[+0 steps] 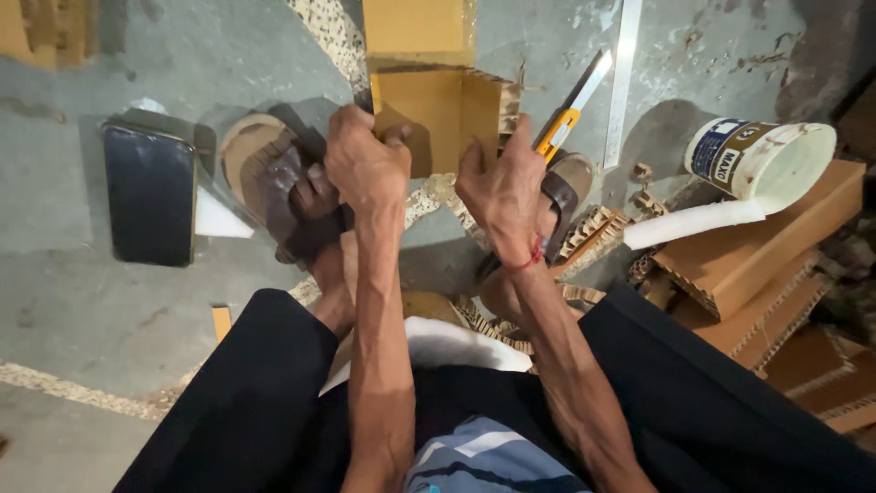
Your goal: The person sits on the floor and uses a utility knife to trim the edges of a small cardboard piece. They then apply glue to the edges using a foam applicator and attach another piece of cardboard to form a box-like structure.
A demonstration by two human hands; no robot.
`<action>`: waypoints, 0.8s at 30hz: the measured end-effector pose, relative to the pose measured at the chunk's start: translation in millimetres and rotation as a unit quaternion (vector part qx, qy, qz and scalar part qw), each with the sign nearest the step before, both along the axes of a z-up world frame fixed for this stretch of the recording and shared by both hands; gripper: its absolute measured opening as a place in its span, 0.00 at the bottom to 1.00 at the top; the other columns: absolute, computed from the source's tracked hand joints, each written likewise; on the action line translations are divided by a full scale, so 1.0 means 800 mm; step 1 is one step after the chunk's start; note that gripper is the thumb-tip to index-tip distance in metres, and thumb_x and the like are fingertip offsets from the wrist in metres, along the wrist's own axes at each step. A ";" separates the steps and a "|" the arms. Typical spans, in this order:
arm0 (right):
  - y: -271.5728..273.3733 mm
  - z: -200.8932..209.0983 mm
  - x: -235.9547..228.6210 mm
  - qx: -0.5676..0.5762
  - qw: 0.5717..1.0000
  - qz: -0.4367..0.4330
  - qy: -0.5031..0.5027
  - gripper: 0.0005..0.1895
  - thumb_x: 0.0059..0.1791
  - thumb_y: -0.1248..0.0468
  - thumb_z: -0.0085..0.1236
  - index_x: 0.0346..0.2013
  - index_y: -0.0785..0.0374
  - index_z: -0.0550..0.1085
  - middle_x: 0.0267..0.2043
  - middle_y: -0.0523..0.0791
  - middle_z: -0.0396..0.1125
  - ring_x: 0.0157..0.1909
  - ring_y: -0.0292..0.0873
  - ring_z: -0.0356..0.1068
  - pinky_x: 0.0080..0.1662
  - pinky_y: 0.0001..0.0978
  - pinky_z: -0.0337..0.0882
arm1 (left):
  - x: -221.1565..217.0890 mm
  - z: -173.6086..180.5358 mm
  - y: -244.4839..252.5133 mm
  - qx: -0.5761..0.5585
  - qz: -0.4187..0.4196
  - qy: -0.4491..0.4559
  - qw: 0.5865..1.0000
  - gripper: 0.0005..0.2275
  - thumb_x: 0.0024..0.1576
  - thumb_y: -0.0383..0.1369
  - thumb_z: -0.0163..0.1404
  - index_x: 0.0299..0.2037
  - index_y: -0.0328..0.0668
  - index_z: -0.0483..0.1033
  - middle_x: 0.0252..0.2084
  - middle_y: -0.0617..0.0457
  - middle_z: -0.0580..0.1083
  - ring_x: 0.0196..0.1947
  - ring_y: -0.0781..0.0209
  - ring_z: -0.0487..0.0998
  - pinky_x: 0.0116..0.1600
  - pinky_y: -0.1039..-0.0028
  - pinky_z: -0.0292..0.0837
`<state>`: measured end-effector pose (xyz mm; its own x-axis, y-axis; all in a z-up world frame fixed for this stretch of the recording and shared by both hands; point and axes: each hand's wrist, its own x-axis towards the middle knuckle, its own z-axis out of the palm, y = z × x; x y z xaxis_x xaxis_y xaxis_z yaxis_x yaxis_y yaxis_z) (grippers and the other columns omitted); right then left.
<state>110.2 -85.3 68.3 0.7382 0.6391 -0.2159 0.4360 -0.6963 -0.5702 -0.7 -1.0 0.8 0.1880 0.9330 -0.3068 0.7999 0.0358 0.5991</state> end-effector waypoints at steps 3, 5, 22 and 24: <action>-0.001 -0.003 -0.001 0.033 0.999 0.002 -0.004 0.15 0.50 0.69 0.59 0.45 0.70 0.64 0.30 0.58 0.72 0.33 0.65 0.74 0.32 0.49 0.73 | 0.001 0.020 0.014 -0.025 -0.015 0.035 0.999 0.16 0.47 0.34 0.68 0.35 0.34 0.74 0.36 0.38 0.76 0.39 0.35 0.79 0.42 0.52 0.72; -0.002 -0.004 -0.002 0.030 1.000 0.002 -0.011 0.15 0.48 0.69 0.59 0.45 0.71 0.65 0.28 0.59 0.71 0.31 0.66 0.73 0.32 0.52 0.72 | 0.005 0.042 0.029 -0.061 -0.025 0.071 0.995 0.18 0.48 0.36 0.68 0.39 0.32 0.74 0.35 0.36 0.77 0.38 0.34 0.79 0.41 0.52 0.73; -0.008 -0.015 0.001 0.020 0.999 0.000 -0.032 0.15 0.47 0.69 0.57 0.43 0.70 0.63 0.23 0.62 0.67 0.27 0.70 0.68 0.30 0.61 0.67 | 0.135 -0.004 0.214 0.182 -0.472 0.033 0.862 0.27 0.31 0.41 0.75 0.34 0.29 0.79 0.40 0.34 0.78 0.46 0.36 0.78 0.49 0.49 0.71; -0.008 -0.016 0.002 0.011 1.000 -0.005 -0.020 0.14 0.47 0.69 0.56 0.43 0.70 0.63 0.23 0.62 0.67 0.28 0.69 0.69 0.31 0.61 0.67 | 0.137 -0.006 0.220 0.145 -0.491 0.054 0.857 0.28 0.31 0.42 0.76 0.34 0.29 0.79 0.39 0.35 0.78 0.44 0.37 0.80 0.48 0.51 0.73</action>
<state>111.9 -91.8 55.8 0.7523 0.6358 -0.1724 0.4512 -0.6880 -0.5684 109.1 174.6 -3.8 0.9117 0.3815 -0.1529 0.4103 -0.8246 0.3894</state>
